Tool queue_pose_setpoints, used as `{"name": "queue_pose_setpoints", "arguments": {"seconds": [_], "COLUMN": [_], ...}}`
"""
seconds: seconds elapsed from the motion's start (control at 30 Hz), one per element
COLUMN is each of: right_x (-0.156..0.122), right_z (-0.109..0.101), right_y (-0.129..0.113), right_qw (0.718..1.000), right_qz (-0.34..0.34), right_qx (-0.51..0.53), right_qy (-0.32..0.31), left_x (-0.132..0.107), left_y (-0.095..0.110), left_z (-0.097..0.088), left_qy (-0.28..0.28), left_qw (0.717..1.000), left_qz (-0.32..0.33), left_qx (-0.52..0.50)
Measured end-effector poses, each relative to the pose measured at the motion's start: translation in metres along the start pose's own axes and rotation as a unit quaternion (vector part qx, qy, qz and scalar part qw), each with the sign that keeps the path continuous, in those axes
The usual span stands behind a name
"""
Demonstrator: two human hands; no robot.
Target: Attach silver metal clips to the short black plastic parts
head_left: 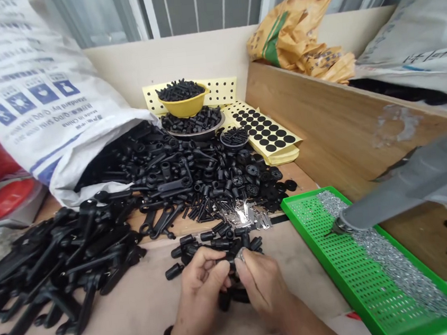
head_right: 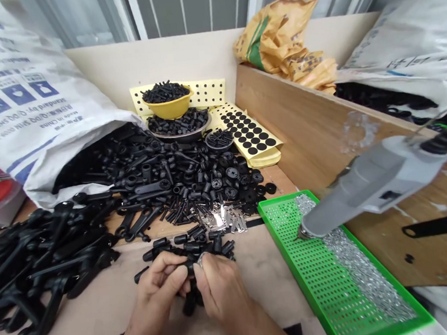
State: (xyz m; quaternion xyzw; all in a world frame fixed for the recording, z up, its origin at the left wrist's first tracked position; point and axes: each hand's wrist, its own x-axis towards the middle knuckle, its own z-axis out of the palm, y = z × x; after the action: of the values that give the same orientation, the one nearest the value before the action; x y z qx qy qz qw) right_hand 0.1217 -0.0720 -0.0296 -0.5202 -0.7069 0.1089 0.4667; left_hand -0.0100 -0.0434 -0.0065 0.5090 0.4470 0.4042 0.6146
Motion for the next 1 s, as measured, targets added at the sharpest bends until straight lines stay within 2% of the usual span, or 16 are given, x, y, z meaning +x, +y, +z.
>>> {"name": "queue_pose_setpoints", "arguments": {"seconds": [0.1, 0.2, 0.3, 0.4, 0.53, 0.67, 0.83, 1.0], "right_x": [0.001, 0.0, 0.001, 0.003, 0.003, 0.001, -0.001, -0.003], "right_z": [0.002, 0.002, -0.001, -0.007, -0.016, -0.023, -0.022, -0.02], "right_y": [0.003, 0.0, -0.004, -0.005, -0.004, -0.002, -0.001, 0.001], "right_qw": [1.0, 0.999, 0.995, 0.991, 0.991, 0.994, 0.989, 0.976], "right_qz": [0.012, 0.02, 0.066, 0.089, 0.054, 0.025, -0.053, -0.071], "right_qx": [-0.001, 0.025, 0.063, 0.072, 0.037, -0.029, -0.116, -0.196], "right_qy": [-0.011, -0.022, -0.041, -0.075, -0.115, -0.104, -0.075, -0.061], "left_x": [0.001, 0.001, 0.002, 0.003, 0.001, -0.002, -0.003, -0.003], "left_y": [0.0, 0.001, 0.002, 0.005, 0.01, 0.013, 0.011, 0.008], "left_z": [0.001, 0.003, 0.005, 0.006, 0.004, 0.004, 0.006, 0.005], "left_qy": [-0.006, 0.016, 0.026, 0.014, -0.005, -0.018, -0.019, -0.022], "left_qw": [0.999, 0.999, 0.999, 0.996, 0.984, 0.977, 0.979, 0.983], "left_qz": [-0.029, -0.021, -0.017, -0.044, -0.095, -0.113, -0.111, -0.107], "left_qx": [-0.027, -0.035, -0.039, -0.082, -0.149, -0.181, -0.168, -0.148]}}
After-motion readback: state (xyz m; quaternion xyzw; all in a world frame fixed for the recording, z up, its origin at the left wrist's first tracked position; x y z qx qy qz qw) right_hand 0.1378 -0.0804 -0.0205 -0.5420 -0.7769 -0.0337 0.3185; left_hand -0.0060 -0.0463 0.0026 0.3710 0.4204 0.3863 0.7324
